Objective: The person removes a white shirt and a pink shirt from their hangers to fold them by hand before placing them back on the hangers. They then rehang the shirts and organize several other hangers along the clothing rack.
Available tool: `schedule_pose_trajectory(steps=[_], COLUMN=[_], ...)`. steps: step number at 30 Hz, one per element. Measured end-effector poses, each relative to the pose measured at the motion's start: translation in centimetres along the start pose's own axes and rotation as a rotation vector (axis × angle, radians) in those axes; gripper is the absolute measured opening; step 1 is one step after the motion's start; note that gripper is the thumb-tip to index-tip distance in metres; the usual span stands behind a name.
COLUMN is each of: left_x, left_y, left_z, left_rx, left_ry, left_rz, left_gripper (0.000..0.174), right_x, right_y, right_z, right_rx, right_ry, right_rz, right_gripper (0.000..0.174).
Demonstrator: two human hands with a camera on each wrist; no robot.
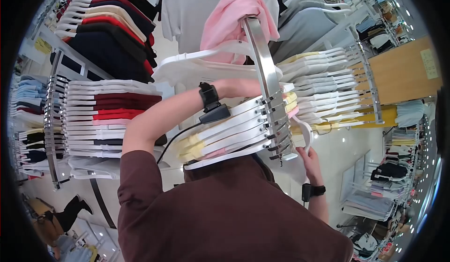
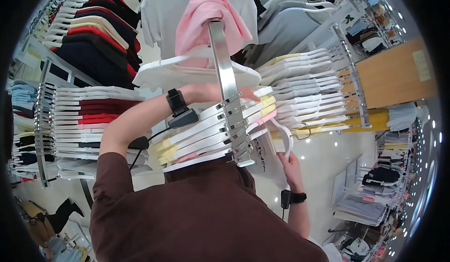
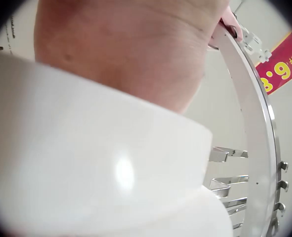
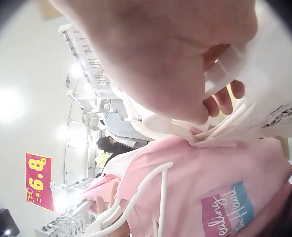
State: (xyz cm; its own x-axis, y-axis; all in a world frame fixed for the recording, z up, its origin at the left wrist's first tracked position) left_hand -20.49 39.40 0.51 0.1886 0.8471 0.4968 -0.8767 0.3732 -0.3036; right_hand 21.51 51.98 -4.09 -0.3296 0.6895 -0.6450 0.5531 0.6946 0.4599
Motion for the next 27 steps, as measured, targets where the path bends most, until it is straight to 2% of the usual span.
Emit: schedule_pose_trajectory(steps=[1,3,4,6,7,8,10,12,14,16,18,19,22,26,27], left_x=[0.4,1.5,1.9,1.3,0.6,0.1,-1.3,-2.7,-3.4,-2.6,-0.7,-1.4,-1.9,-2.8,-3.0], left_y=[-0.6,-2.2,-3.0,-3.6,-3.5,-3.1,-1.9,-0.8,-0.1,-0.8,-4.0,-3.8,-3.6,-1.7,-1.3], left_z=[1.2,4.9,6.0,6.2,5.0,4.2,2.6,1.2,0.3,1.5,5.3,3.9,2.5,-0.7,-1.3], left_rx=[-0.002,0.494,0.494,0.505,0.37,0.372,0.479,0.58,0.681,0.727,0.527,0.352,0.393,0.536,0.585], left_ry=[0.002,0.286,0.29,0.671,0.703,0.71,0.746,0.778,0.807,0.824,0.889,0.825,0.866,0.934,0.954], left_rz=[-0.006,-0.092,-0.101,-0.048,0.012,0.007,-0.076,-0.159,-0.252,-0.317,-0.284,-0.24,-0.257,-0.354,-0.383], left_gripper=[0.067,0.062,0.062,0.06,0.064,0.064,0.069,0.074,0.08,0.083,0.064,0.066,0.068,0.077,0.08], right_x=[0.1,0.0,0.0,-0.5,-0.8,-1.0,-1.2,-1.3,-1.7,-1.0,-0.7,-0.5,-2.0,-3.2,-3.8], right_y=[-0.4,-0.9,-0.9,-0.2,0.2,0.6,1.7,2.7,3.5,3.6,2.7,2.1,1.4,2.0,1.4], right_z=[0.2,0.3,0.2,-0.4,-0.9,-1.2,-2.3,-3.6,-5.4,-6.0,-6.4,-6.5,-8.7,-11.8,-13.4], right_rx=[0.036,0.085,0.126,0.06,-0.015,-0.006,-0.168,-0.211,-0.296,-0.309,-0.234,-0.297,-0.459,-0.402,-0.358], right_ry=[-0.005,0.026,0.058,0.042,0.029,0.027,0.14,0.15,0.239,0.239,0.247,0.31,0.317,0.244,0.377], right_rz=[0.006,0.032,0.052,0.092,0.126,0.125,0.195,0.225,0.294,0.319,0.267,0.22,0.13,0.044,0.044], right_gripper=[0.031,0.032,0.033,0.03,0.027,0.027,0.025,0.027,0.031,0.031,0.032,0.031,0.031,0.031,0.032])
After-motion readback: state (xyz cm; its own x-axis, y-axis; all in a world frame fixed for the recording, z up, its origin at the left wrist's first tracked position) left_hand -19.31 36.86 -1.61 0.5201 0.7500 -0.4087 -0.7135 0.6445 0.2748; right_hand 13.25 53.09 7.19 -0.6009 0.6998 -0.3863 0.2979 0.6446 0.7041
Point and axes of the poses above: each hand's wrist, its own x-axis towards the middle knuckle, its own y-axis out of the back of the hand, z = x × y, the point moved 4 cm from there along x, towards the middle knuckle, and after that the axes turned 15 degrees about -y, right-handed, at the moved point
